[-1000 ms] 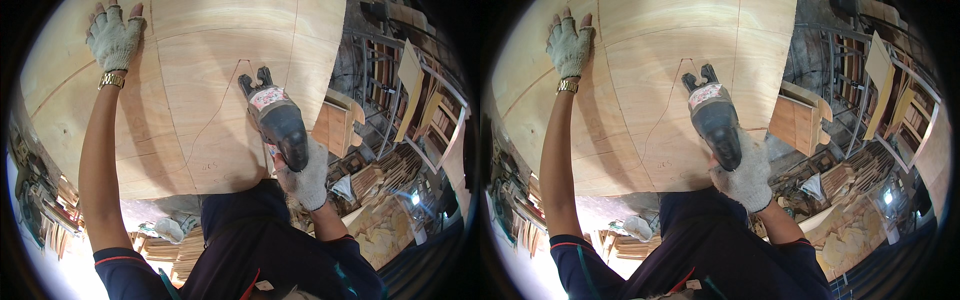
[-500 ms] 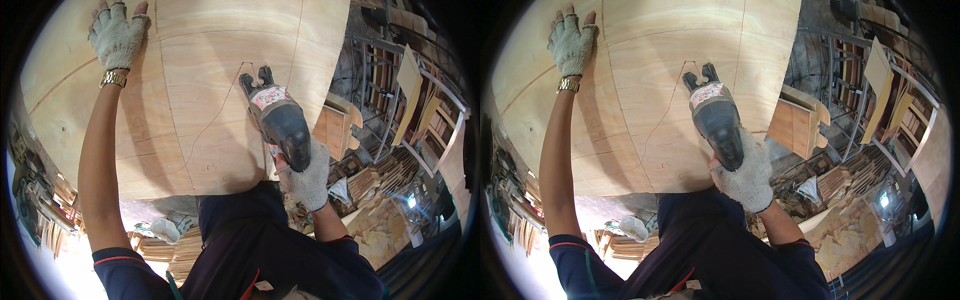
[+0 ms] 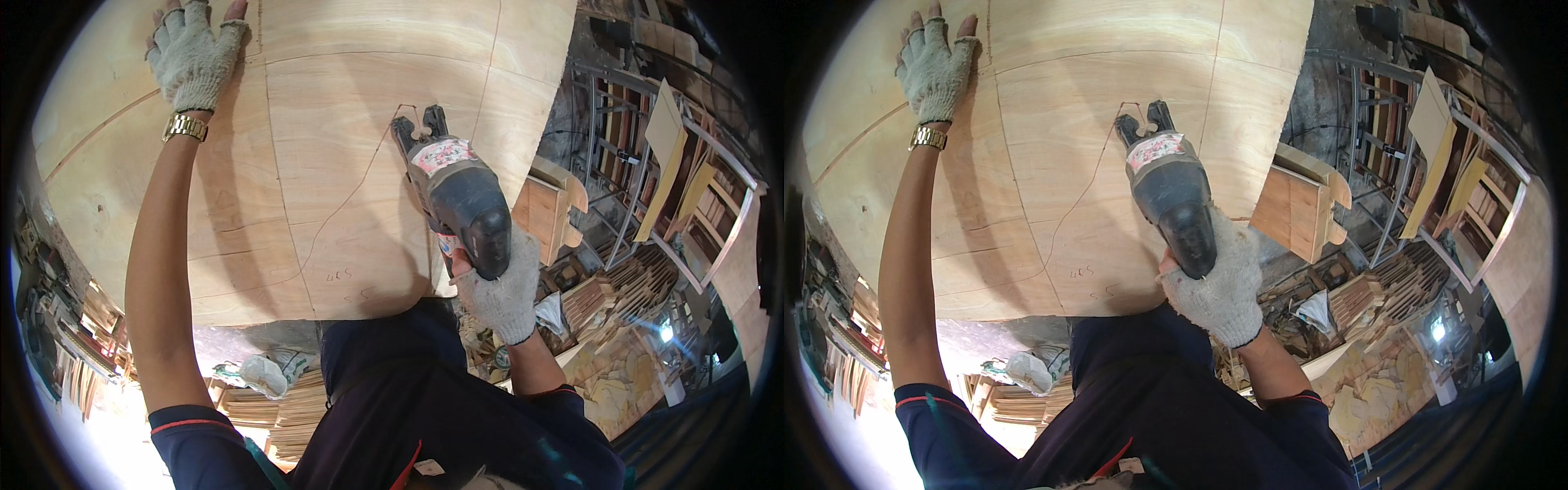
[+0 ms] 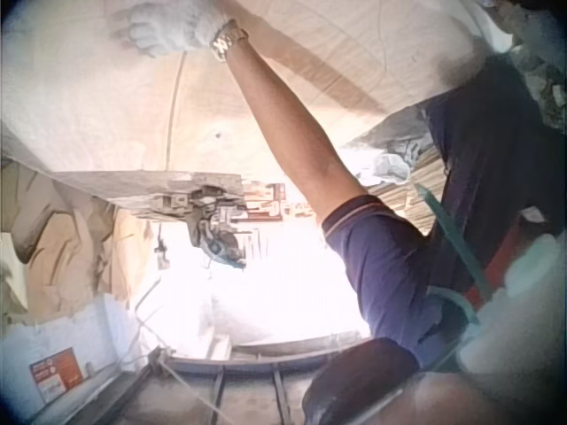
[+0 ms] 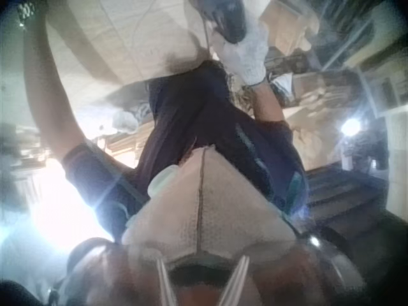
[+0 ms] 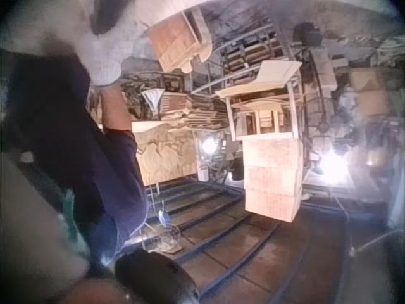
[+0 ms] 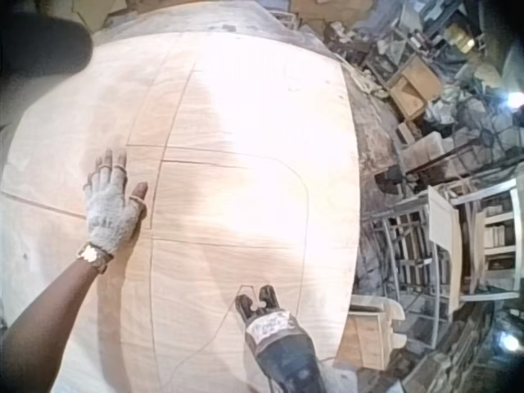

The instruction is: The person uses a jigsaw to cut a curved shape out of a large sheet of plywood. They guide the tool along a marked line, repositioning the wood as needed, and remove the cut piece at the end.

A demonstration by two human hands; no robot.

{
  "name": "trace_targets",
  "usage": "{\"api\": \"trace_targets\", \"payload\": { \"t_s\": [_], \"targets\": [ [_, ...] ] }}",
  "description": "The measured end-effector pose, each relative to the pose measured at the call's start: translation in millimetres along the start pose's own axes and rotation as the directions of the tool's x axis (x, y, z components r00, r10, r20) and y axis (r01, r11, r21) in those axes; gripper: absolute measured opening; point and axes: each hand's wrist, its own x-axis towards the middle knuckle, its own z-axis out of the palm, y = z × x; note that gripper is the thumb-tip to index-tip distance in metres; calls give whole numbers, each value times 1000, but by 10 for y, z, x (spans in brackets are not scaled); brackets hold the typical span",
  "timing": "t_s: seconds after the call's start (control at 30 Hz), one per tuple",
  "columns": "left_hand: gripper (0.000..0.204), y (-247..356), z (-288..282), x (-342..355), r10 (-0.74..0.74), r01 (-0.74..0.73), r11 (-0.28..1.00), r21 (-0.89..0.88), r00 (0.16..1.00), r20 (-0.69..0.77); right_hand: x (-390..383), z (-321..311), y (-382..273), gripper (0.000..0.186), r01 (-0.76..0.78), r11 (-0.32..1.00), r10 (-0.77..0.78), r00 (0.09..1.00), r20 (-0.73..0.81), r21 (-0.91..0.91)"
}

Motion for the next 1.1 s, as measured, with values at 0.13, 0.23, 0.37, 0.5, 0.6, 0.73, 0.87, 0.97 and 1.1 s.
{"api": "trace_targets", "payload": {
  "t_s": [0.13, 0.23, 0.37, 0.5, 0.6, 0.73, 0.87, 0.97, 1.1],
  "targets": [
    [78, 7, -11, -7, -6, 6, 1000, -10, 1000, -5, -6, 3, -20, 35, -13, 1000, 13, 1000, -14, 19],
    [78, 24, -34, -7, -11, 11, 1000, -11, 1000, -5, 6, 5, -8, 34, 45, 999, -46, 998, -43, -13],
    [78, 32, -39, -16, -8, 8, 1000, -10, 1000, -19, 29, -5, -54, 34, 47, 999, -47, 998, -47, 6],
    [78, 1, -36, -23, -12, 12, 1000, 1, 1000, -21, 54, 4, -102, 32, -14, 998, 17, 999, -45, 58],
    [77, 38, -73, -30, -21, 21, 1000, 5, 1000, -11, 39, 16, -88, 32, -11, 999, 13, 999, -47, 48],
    [77, 22, -55, -35, -5, 5, 1000, 19, 1000, -14, 42, 13, -77, 33, 30, 999, -31, 998, -59, -17],
    [76, 9, -139, -47, -11, 12, 1000, 19, 999, -48, 19, 21, -43, 36, 34, 989, -42, 997, -57, -141],
    [75, 42, -110, -54, -26, 26, 1000, 5, 998, -49, -52, 30, -7, 36, -28, 997, 24, 998, -64, -73],
    [76, 39, 88, -51, 4, -3, 998, 57, 1000, -21, 25, 3, -51, 35, -112, 990, 114, 993, -25, 81]
  ]
}}
